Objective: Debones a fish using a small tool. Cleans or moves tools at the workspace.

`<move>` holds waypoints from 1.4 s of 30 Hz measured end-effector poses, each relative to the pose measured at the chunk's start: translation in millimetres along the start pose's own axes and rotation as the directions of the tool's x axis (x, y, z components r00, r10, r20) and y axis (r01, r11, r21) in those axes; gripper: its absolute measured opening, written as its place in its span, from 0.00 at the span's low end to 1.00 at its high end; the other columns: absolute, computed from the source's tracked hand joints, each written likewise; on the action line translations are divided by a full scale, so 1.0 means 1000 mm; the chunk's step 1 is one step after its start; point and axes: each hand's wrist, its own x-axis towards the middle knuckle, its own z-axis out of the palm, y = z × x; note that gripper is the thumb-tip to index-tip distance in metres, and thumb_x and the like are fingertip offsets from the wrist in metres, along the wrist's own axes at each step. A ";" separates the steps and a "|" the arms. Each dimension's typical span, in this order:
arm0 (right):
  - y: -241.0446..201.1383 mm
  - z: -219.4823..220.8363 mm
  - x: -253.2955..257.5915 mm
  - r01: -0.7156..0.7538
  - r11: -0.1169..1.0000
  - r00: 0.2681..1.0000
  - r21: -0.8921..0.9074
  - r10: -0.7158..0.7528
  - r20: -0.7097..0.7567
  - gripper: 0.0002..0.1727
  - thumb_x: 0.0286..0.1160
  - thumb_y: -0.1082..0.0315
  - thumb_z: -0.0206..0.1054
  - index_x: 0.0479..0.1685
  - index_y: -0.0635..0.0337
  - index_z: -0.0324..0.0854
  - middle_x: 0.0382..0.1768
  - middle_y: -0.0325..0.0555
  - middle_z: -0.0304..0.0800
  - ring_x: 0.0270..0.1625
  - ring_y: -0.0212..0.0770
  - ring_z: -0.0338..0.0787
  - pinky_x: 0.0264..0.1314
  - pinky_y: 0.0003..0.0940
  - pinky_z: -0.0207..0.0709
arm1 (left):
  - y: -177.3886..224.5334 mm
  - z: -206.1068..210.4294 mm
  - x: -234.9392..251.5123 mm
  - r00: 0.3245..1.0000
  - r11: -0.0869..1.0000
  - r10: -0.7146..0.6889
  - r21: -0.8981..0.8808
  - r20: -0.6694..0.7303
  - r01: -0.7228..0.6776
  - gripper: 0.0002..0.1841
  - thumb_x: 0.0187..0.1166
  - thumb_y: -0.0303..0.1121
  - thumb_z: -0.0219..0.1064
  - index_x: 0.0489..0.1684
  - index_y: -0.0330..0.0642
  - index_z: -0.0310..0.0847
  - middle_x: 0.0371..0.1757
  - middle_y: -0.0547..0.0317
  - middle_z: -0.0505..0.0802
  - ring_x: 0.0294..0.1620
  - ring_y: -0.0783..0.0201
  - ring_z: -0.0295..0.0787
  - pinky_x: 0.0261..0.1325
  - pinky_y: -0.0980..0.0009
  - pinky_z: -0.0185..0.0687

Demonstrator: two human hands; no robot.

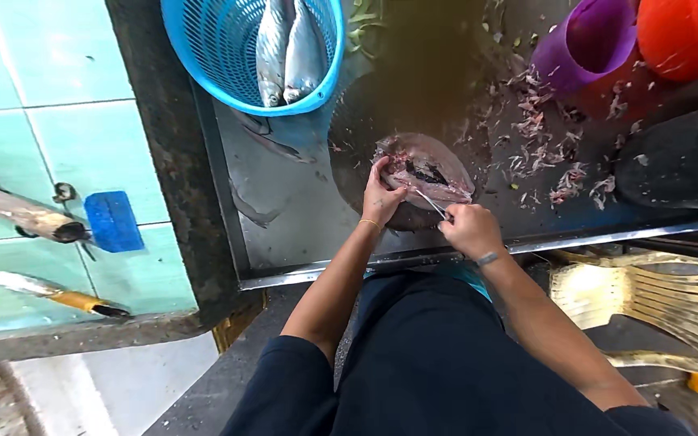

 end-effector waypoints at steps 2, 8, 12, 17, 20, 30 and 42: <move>0.016 -0.010 -0.016 0.055 0.997 0.990 0.058 -0.047 -0.130 0.10 0.76 0.58 0.68 0.43 0.54 0.89 0.31 0.57 0.90 0.35 0.62 0.91 0.31 0.67 0.79 | 0.004 -0.001 -0.003 0.999 0.997 -0.034 -0.069 -0.002 0.034 0.50 0.58 0.18 0.80 0.89 0.47 0.60 0.74 0.39 0.83 0.54 0.47 0.94 0.48 0.48 0.97; 0.011 0.008 -0.009 0.035 0.998 0.992 0.046 -0.030 -0.123 0.17 0.72 0.48 0.72 0.43 0.51 0.89 0.32 0.53 0.91 0.36 0.59 0.91 0.31 0.65 0.80 | 0.005 0.001 -0.003 0.999 0.996 -0.041 -0.079 0.016 0.042 0.50 0.58 0.19 0.79 0.89 0.48 0.58 0.75 0.40 0.83 0.54 0.47 0.94 0.47 0.49 0.97; 0.012 0.016 -0.002 0.059 0.995 0.992 0.084 -0.049 -0.114 0.11 0.75 0.56 0.69 0.39 0.53 0.89 0.29 0.54 0.90 0.34 0.59 0.91 0.31 0.65 0.78 | 0.008 -0.003 -0.003 0.998 0.995 -0.061 -0.077 0.030 0.063 0.50 0.60 0.18 0.80 0.90 0.50 0.58 0.76 0.41 0.82 0.58 0.46 0.94 0.49 0.48 0.97; 0.017 -0.001 0.003 0.025 0.999 0.976 0.025 -0.018 -0.219 0.18 0.73 0.50 0.69 0.48 0.54 0.90 0.37 0.55 0.94 0.40 0.61 0.93 0.36 0.67 0.81 | 0.030 -0.012 0.009 0.970 0.979 -0.204 0.000 -0.135 0.206 0.36 0.86 0.38 0.67 0.91 0.53 0.49 0.47 0.40 0.94 0.36 0.49 0.98 0.39 0.51 0.98; -0.017 0.013 0.034 0.029 0.997 0.996 -0.075 -0.036 -0.084 0.26 0.68 0.41 0.68 0.51 0.53 0.90 0.47 0.54 0.96 0.53 0.61 0.94 0.48 0.69 0.82 | 0.041 -0.013 0.021 0.950 0.950 -0.260 0.128 -0.174 0.284 0.30 0.92 0.47 0.58 0.86 0.46 0.51 0.48 0.39 0.93 0.32 0.50 0.98 0.35 0.51 0.98; -0.029 0.012 0.056 0.052 0.999 0.997 -0.014 -0.051 0.063 0.18 0.74 0.51 0.66 0.50 0.53 0.91 0.44 0.56 0.95 0.53 0.62 0.93 0.50 0.70 0.81 | 0.050 -0.013 0.030 0.944 0.902 -0.302 0.280 -0.132 0.328 0.22 0.93 0.38 0.53 0.82 0.46 0.55 0.51 0.40 0.92 0.32 0.51 0.97 0.34 0.53 0.97; 0.092 -0.002 0.032 -0.170 0.984 0.943 0.046 0.176 -0.282 0.25 0.77 0.49 0.71 0.63 0.59 0.85 0.55 0.63 0.92 0.55 0.69 0.91 0.53 0.75 0.80 | 0.043 -0.021 0.016 0.995 0.902 -0.101 0.423 0.025 0.081 0.54 0.69 0.35 0.80 0.94 0.54 0.41 0.52 0.39 0.94 0.41 0.48 0.97 0.49 0.47 0.95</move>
